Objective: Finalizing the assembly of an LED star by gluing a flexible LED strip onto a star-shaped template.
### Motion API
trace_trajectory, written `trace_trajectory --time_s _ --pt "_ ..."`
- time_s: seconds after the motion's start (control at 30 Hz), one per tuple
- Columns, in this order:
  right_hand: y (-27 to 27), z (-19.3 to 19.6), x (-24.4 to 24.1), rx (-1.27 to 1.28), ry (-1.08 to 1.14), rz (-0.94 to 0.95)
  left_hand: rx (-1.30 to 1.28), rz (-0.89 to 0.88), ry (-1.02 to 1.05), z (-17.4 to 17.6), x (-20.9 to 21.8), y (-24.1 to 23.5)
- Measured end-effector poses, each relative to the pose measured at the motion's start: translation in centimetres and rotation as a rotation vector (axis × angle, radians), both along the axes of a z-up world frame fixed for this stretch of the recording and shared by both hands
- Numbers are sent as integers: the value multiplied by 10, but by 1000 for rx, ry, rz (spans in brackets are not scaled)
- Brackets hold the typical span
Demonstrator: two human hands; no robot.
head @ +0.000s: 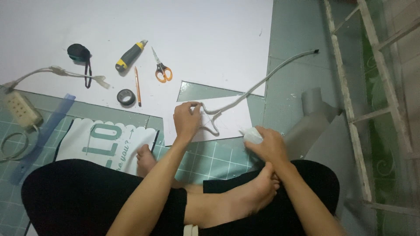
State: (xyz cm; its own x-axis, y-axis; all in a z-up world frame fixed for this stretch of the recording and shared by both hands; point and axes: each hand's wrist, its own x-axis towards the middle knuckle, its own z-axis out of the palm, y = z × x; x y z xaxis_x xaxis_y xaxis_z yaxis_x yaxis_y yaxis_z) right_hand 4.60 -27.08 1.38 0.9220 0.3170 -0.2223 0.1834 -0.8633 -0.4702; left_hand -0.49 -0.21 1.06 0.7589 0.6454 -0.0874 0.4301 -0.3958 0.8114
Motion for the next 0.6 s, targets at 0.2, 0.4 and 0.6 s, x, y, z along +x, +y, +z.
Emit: trace_trajectory --time_s 0.2,0.4,0.6 --pt "-1 1 -2 32 1 9 10 3 -15 -1 0 1" --pt "2 4 -1 39 -26 16 -20 13 -16 5 -1 1" --pt "4 5 -3 18 -5 18 16 -7 -39 -3 -2 2"
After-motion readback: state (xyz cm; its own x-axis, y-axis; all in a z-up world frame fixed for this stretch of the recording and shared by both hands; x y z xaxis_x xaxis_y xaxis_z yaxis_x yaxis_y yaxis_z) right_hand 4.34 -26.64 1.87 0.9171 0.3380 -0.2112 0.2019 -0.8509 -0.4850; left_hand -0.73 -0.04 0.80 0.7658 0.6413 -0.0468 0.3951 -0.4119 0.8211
